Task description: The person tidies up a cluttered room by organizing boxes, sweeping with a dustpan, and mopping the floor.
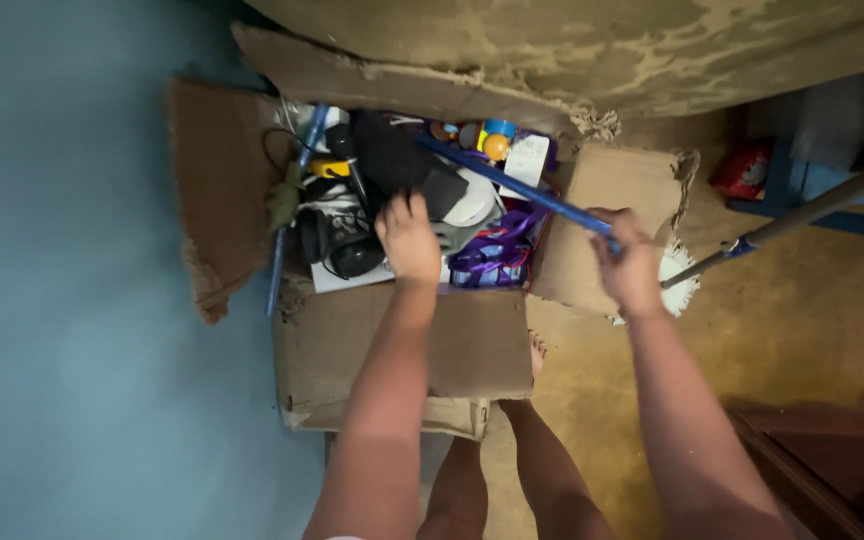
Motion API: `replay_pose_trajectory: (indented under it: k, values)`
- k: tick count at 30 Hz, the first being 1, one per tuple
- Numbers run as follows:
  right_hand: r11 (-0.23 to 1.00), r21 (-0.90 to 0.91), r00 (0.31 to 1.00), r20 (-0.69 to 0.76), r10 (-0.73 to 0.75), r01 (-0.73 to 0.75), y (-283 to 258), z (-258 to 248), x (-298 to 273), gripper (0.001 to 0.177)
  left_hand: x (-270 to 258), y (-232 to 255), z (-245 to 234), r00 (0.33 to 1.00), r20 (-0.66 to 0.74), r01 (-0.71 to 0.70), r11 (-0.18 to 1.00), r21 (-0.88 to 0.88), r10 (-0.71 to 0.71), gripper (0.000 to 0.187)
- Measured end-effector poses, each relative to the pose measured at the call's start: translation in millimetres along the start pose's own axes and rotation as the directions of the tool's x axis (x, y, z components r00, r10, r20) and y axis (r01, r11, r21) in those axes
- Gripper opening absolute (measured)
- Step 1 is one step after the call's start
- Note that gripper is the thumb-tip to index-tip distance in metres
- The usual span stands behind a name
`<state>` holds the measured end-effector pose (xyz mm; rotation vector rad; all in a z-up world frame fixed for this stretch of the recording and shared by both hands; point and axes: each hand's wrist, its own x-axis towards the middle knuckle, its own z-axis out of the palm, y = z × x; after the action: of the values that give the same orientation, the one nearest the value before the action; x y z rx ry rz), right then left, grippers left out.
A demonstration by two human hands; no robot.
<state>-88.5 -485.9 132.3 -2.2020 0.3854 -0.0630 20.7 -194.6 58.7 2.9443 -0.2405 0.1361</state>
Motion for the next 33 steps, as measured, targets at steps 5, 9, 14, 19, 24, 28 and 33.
replay_pose_trajectory:
  k: [5, 9, 14, 19, 24, 28, 33]
  values:
    - [0.987, -0.081, 0.984, 0.126, -0.127, 0.138, -62, 48, 14, 0.043, -26, -19, 19, 0.999, 0.027, 0.033, 0.999, -0.032, -0.033, 0.042]
    - [0.976, -0.029, 0.973, 0.080, -0.215, 0.217, -113, 74, 33, 0.038, -20, -15, 7, 0.994, 0.051, 0.103, 0.990, -0.099, -0.098, 0.040]
    - [0.954, 0.043, 0.950, 0.080, -0.300, 0.298, -157, 100, 69, 0.038, -20, -21, 8, 0.992, 0.097, 0.092, 0.991, -0.103, -0.082, 0.043]
    - [0.903, 0.308, 0.912, 0.188, -0.366, 0.299, -99, 153, 89, 0.048, -15, -17, -4, 0.996, 0.061, 0.079, 0.989, -0.126, -0.072, 0.047]
    - [0.981, -0.043, 0.974, -0.135, 0.180, -0.187, 30, 201, 112, 0.027, -18, -28, 10, 0.997, 0.053, 0.067, 0.980, -0.188, -0.058, 0.053]
    - [0.992, -0.083, 0.987, -0.135, 0.084, -0.095, 21, 195, 132, 0.045, -19, -37, 18, 0.998, 0.053, 0.039, 0.976, -0.215, -0.028, 0.053]
    - [0.903, -0.427, 0.950, 0.295, 0.103, 0.035, 52, 224, 144, 0.040, -15, -38, 20, 1.000, 0.030, 0.014, 0.984, -0.180, -0.009, 0.040]
